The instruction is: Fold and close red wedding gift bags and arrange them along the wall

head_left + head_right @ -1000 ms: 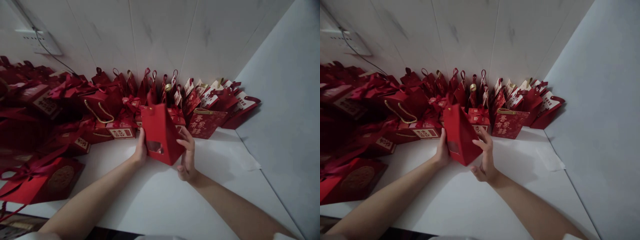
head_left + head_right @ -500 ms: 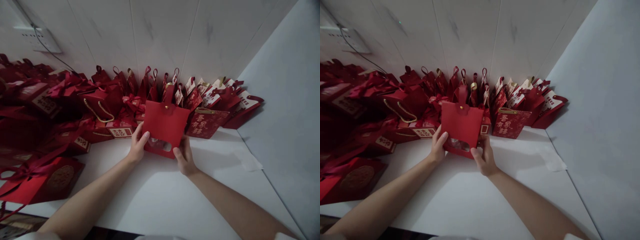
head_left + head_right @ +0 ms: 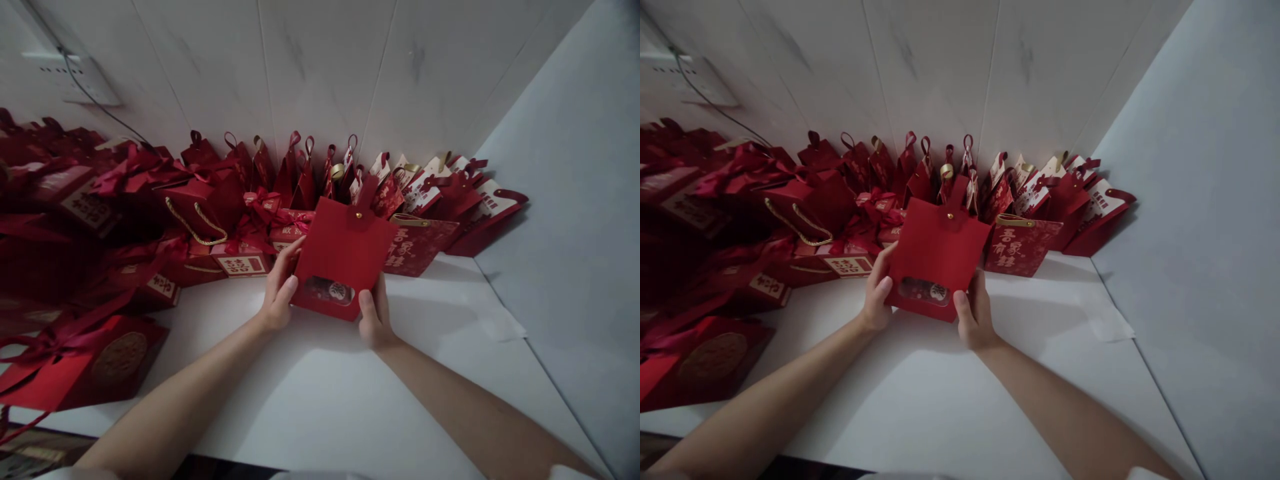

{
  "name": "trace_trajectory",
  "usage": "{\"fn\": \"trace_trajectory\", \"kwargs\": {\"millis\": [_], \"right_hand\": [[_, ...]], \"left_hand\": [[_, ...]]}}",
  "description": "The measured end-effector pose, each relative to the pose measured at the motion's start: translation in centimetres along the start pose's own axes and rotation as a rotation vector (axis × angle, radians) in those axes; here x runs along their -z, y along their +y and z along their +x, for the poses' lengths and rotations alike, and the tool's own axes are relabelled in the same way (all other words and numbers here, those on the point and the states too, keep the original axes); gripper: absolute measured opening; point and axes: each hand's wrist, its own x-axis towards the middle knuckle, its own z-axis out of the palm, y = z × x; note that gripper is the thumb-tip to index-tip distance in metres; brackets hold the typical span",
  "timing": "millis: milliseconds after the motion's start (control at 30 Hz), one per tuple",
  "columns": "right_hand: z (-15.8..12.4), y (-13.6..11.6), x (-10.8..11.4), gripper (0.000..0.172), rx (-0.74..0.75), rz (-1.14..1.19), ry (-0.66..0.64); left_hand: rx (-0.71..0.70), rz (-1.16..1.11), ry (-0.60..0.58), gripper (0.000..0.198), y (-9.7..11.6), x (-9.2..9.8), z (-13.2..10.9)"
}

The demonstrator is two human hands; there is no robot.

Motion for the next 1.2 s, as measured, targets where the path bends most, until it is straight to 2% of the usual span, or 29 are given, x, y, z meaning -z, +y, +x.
{"fn": "trace_trajectory", "kwargs": {"millis": [67, 167, 267, 367, 467, 600, 700, 800, 900, 1067, 1200], "right_hand": [[0.0, -0.5, 0.1, 0.051, 0.085, -0.008, -0.051], [0.0, -1.1, 0.3, 0.059, 0.216, -0.146, -0.091], [0.0, -1.4, 0.5, 0.057, 0.282, -0.265, -0.104], [-0.1, -1.4, 0.5, 0.056, 0.296, -0.278, -0.120], [-0.1, -1.1, 0.4, 0.051, 0.239, -0.245, -0.109], [0.5, -0.2, 0.1, 0.044, -0.053, -0.065, 0.024], [1.2, 0.5, 0.0, 0.046, -0.160, 0.046, 0.075], [1.3, 1.0, -0.1, 0.047, -0.163, 0.084, 0.069], [1.0, 1.0, 0.0, 0.047, -0.136, 0.047, 0.055], [0.7, 0.2, 0.2, 0.042, 0.000, -0.110, -0.004], [0.6, -0.3, 0.2, 0.042, 0.078, -0.170, -0.030]], "left_hand": [[0.090, -0.119, 0.023, 0.061, -0.6, 0.0, -0.2], [0.206, -0.189, -0.021, 0.063, -1.4, 0.0, -0.7], [0.257, -0.180, -0.005, 0.066, -1.8, 0.0, -1.1], [0.252, -0.180, 0.040, 0.069, -1.8, -0.1, -1.1], [0.232, -0.180, 0.020, 0.066, -1.6, 0.0, -0.5], [0.249, -0.075, -0.152, 0.067, -1.6, 0.5, 0.3], [0.242, 0.019, -0.217, 0.065, -1.8, 0.6, 0.6], [0.229, 0.058, -0.180, 0.064, -2.0, 0.5, 0.6], [0.221, -0.014, -0.134, 0.064, -2.3, 0.1, 0.6], [0.232, -0.244, -0.053, 0.058, -2.8, -0.3, 0.5], [0.208, -0.269, -0.019, 0.058, -2.6, -0.1, 0.5]]}}
